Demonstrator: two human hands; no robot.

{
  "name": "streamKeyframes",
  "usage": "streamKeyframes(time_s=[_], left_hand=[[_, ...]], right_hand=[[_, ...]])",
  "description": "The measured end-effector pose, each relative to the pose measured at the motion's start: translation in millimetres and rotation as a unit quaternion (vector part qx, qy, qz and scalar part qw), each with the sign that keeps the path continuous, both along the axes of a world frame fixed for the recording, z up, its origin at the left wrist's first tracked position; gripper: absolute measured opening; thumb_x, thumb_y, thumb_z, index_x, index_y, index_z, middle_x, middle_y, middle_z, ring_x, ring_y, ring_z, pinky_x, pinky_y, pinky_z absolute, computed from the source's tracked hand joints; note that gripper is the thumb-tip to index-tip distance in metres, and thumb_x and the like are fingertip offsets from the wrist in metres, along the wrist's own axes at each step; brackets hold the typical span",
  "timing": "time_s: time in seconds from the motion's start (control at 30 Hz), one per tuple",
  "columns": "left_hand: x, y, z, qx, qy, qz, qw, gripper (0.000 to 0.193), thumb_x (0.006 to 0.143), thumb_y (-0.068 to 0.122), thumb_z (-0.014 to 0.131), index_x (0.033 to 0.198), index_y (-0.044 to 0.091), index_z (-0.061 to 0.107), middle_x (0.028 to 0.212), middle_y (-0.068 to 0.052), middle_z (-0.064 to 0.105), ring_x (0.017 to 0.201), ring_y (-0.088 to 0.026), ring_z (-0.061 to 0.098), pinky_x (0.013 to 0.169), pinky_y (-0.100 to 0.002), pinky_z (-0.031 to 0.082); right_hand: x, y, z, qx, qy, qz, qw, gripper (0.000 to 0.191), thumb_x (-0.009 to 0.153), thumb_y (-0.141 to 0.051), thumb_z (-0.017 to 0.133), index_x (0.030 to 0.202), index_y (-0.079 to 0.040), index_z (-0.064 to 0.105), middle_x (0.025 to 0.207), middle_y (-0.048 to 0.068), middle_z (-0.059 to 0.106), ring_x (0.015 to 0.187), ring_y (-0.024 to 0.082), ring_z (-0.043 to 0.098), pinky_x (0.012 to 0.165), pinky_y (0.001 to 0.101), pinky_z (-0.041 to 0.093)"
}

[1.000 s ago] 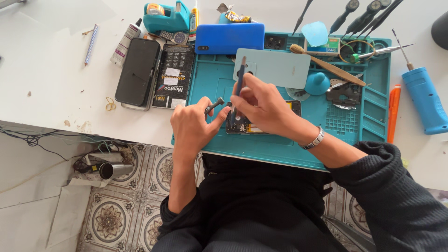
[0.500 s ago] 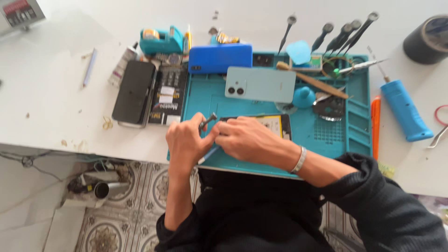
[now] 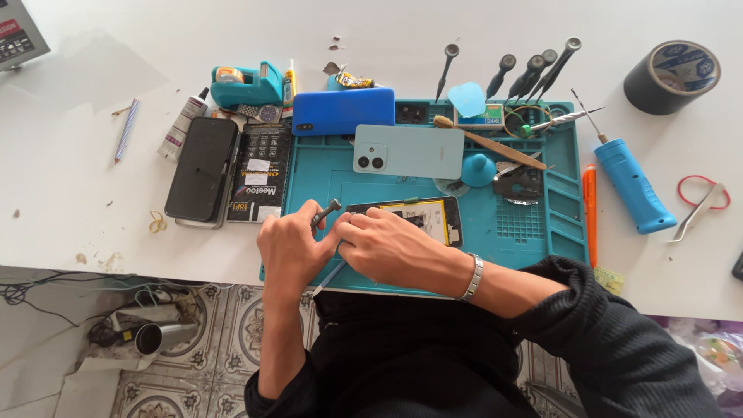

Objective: The person disassembles a smartphone on a teal repair mat. They unscrew small screws from the opened phone with a screwdriver, use a spudger to pry and lift internal components, and handle the phone back cover and small parts while working on the exposed internals.

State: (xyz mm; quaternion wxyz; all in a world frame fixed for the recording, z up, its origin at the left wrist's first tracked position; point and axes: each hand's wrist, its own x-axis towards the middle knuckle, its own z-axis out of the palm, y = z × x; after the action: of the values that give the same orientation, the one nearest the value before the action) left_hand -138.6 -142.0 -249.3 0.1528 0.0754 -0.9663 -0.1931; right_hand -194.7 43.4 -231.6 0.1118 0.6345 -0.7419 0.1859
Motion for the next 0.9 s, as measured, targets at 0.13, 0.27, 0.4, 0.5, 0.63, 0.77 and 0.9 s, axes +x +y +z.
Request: streamKeyframes(time_s=[0.13, 0.27, 0.4, 0.5, 0.63, 0.77, 0.9], left_hand=[[2, 0, 3, -0.002, 0.011, -0.003, 1.000, 0.053, 0.086, 0.054, 0.074, 0.065, 0.009, 0.057, 0.046, -0.007, 0.052, 0.045, -0.032, 0.052, 0.060, -0.041, 0.035], [4, -2, 6, 0.001, -0.003, 0.005, 1.000, 0.056, 0.086, 0.056, 0.073, 0.064, 0.008, 0.057, 0.044, -0.007, 0.051, 0.043, -0.032, 0.051, 0.060, -0.041, 0.035], [5, -3, 5, 0.000, 0.005, -0.001, 1.000, 0.055, 0.087, 0.057, 0.072, 0.066, 0.008, 0.057, 0.045, -0.007, 0.052, 0.044, -0.031, 0.052, 0.060, -0.042, 0.035], [7, -4, 2, -0.002, 0.007, -0.001, 1.000, 0.055, 0.086, 0.058, 0.072, 0.066, 0.009, 0.058, 0.046, -0.008, 0.053, 0.045, -0.032, 0.053, 0.060, -0.042, 0.036], [9, -5, 0, -0.012, 0.034, -0.020, 0.999, 0.051, 0.086, 0.056, 0.071, 0.069, 0.009, 0.059, 0.050, -0.007, 0.056, 0.048, -0.032, 0.057, 0.059, -0.042, 0.037], [11, -5, 1, 0.000, 0.058, -0.028, 0.998, 0.053, 0.086, 0.058, 0.072, 0.069, 0.009, 0.060, 0.051, -0.007, 0.057, 0.049, -0.034, 0.057, 0.058, -0.043, 0.038], [14, -4, 3, 0.016, 0.017, -0.011, 1.000, 0.051, 0.087, 0.055, 0.072, 0.070, 0.009, 0.059, 0.052, -0.007, 0.059, 0.049, -0.032, 0.057, 0.059, -0.043, 0.037]], right_hand=[[1, -2, 1, 0.015, -0.014, -0.003, 1.000, 0.008, 0.078, -0.009, 0.066, 0.074, -0.004, 0.062, 0.097, 0.010, 0.063, 0.095, 0.023, 0.063, 0.075, 0.0383, 0.049], [1, -2, 1, 0.010, -0.027, -0.009, 1.000, 0.008, 0.078, -0.008, 0.066, 0.072, -0.004, 0.062, 0.100, 0.011, 0.065, 0.092, 0.023, 0.064, 0.079, 0.0392, 0.050], [1, -2, 0, 0.004, -0.029, -0.005, 1.000, 0.010, 0.083, -0.008, 0.066, 0.075, -0.004, 0.063, 0.104, 0.010, 0.066, 0.093, 0.022, 0.064, 0.080, 0.0388, 0.050], [1, -1, 2, 0.015, -0.052, 0.006, 0.999, 0.010, 0.082, -0.010, 0.069, 0.076, -0.005, 0.063, 0.101, 0.009, 0.065, 0.094, 0.022, 0.064, 0.081, 0.0394, 0.050], [-4, 1, 14, -0.030, -0.122, 0.028, 0.992, 0.010, 0.083, -0.012, 0.076, 0.085, -0.006, 0.068, 0.099, 0.007, 0.064, 0.093, 0.024, 0.063, 0.082, 0.0385, 0.049], [-12, 8, 31, -0.166, -0.107, 0.036, 0.980, 0.020, 0.077, -0.022, 0.081, 0.093, -0.012, 0.073, 0.104, 0.010, 0.061, 0.101, 0.026, 0.059, 0.090, 0.0412, 0.043], [-15, 12, 33, -0.069, -0.177, 0.001, 0.982, 0.013, 0.086, -0.019, 0.080, 0.096, -0.011, 0.075, 0.095, 0.003, 0.059, 0.094, 0.023, 0.056, 0.088, 0.0378, 0.043]])
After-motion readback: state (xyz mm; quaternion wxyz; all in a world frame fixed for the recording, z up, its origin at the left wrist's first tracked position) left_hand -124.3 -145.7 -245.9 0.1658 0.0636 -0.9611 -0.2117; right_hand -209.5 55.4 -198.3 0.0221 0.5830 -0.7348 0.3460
